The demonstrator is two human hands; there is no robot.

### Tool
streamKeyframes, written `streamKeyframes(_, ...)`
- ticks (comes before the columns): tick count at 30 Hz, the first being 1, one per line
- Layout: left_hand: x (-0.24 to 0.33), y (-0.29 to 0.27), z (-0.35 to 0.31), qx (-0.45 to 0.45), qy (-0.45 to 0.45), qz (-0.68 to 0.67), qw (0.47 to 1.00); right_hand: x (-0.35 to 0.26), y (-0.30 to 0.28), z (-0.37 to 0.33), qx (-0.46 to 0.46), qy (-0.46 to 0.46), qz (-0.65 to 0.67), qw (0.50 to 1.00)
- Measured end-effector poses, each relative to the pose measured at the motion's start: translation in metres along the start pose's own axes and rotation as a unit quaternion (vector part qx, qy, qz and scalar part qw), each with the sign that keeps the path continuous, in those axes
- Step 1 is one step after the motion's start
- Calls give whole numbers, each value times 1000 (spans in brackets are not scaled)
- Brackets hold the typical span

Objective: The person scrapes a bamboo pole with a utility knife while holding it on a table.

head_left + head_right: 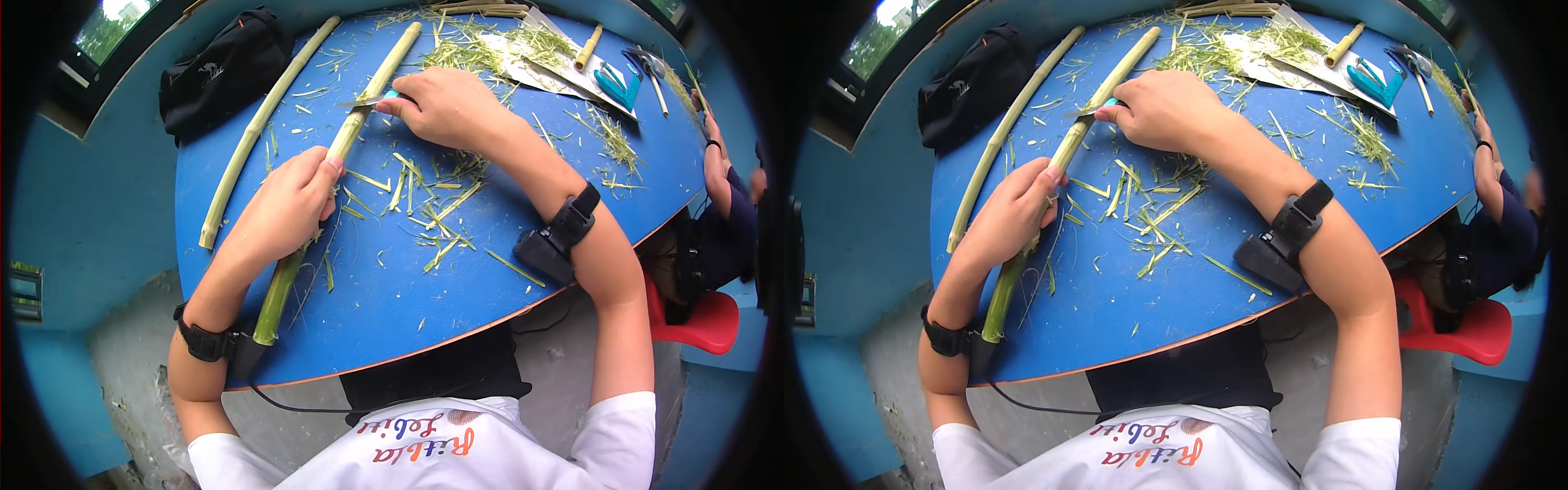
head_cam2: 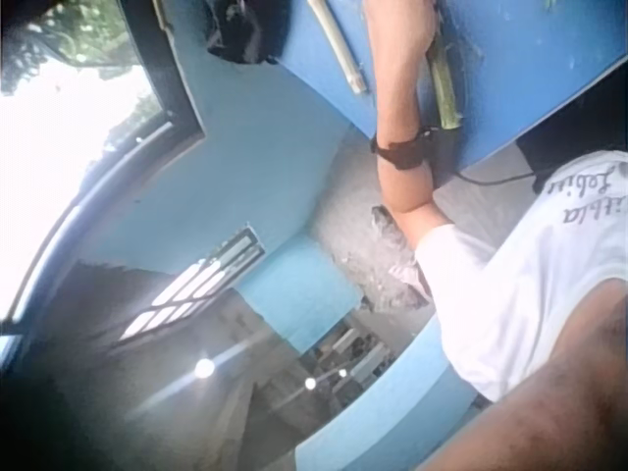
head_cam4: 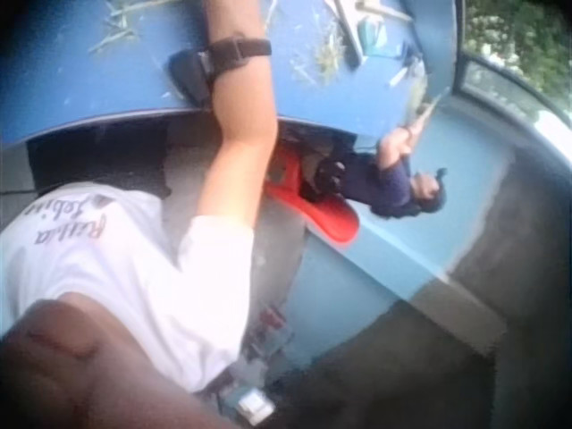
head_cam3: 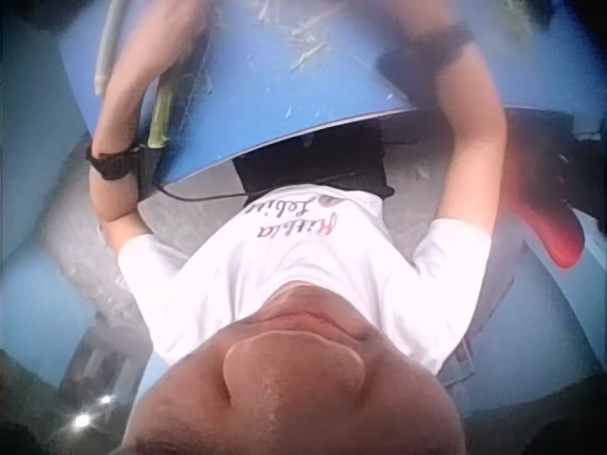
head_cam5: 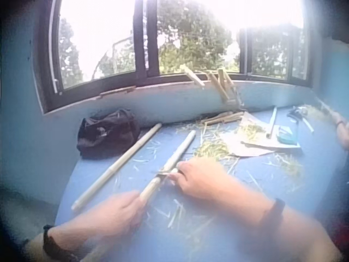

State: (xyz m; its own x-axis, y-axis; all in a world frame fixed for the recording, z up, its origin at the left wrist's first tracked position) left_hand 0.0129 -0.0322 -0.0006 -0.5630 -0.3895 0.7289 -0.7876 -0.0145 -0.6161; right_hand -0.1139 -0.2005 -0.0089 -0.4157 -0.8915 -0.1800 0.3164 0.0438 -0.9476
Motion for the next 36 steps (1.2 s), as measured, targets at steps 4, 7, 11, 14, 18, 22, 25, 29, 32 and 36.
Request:
streamKeyframes(4, -6, -3, 1, -17, -2, -5, 1000, 2, 2, -6, 15, -17, 14, 1000)
streamKeyframes(7, -9, -4, 2, -30, 17, -37, 999, 2, 0, -7, -35, -12, 35, 999)
streamKeyframes(11, -4, -1, -4, -7, 25, 10, 1000, -5, -3, -14, -57, -21, 29, 998)
streamKeyframes(14, -1, 1, -3, 20, 20, 25, 999, -13, -6, -20, -54, -34, 38, 997)
streamKeyframes(18, -1, 1, -2, 19, 26, 33, 999, -19, -3, -19, -64, -28, 26, 997)
streamKeyframes(22, -2, 0, -1, 10, 29, 22, 999, -9, 1, -17, -20, -26, -2, 999)
streamKeyframes(25, -1, -2, 1, 6, 10, -4, 1000, -5, -3, -15, -25, 15, -24, 999)
streamKeyframes(29, -3, 1, 6, -21, 29, -18, 999, -12, -5, -10, -53, 41, -48, 997)
streamKeyframes(32, -4, 5, 12, -10, 72, 44, 996, -15, -4, -3, -57, 56, -96, 992)
streamKeyframes(36, -6, 10, 23, 47, 106, 124, 985, -5, 3, 13, -23, 45, -120, 992)
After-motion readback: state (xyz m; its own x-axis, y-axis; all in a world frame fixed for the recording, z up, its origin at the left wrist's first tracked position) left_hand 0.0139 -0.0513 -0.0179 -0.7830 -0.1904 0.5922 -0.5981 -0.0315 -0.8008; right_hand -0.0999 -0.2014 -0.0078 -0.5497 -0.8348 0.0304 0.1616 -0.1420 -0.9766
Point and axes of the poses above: each hand's wrist, its own z-axis towards the middle knuckle, its own y-axis out of the palm, x = y × z, the point moved 3 cm from there along z, towards the middle knuckle, and after that the axes turned 4 degrees about -x, right-handed, at the moved point
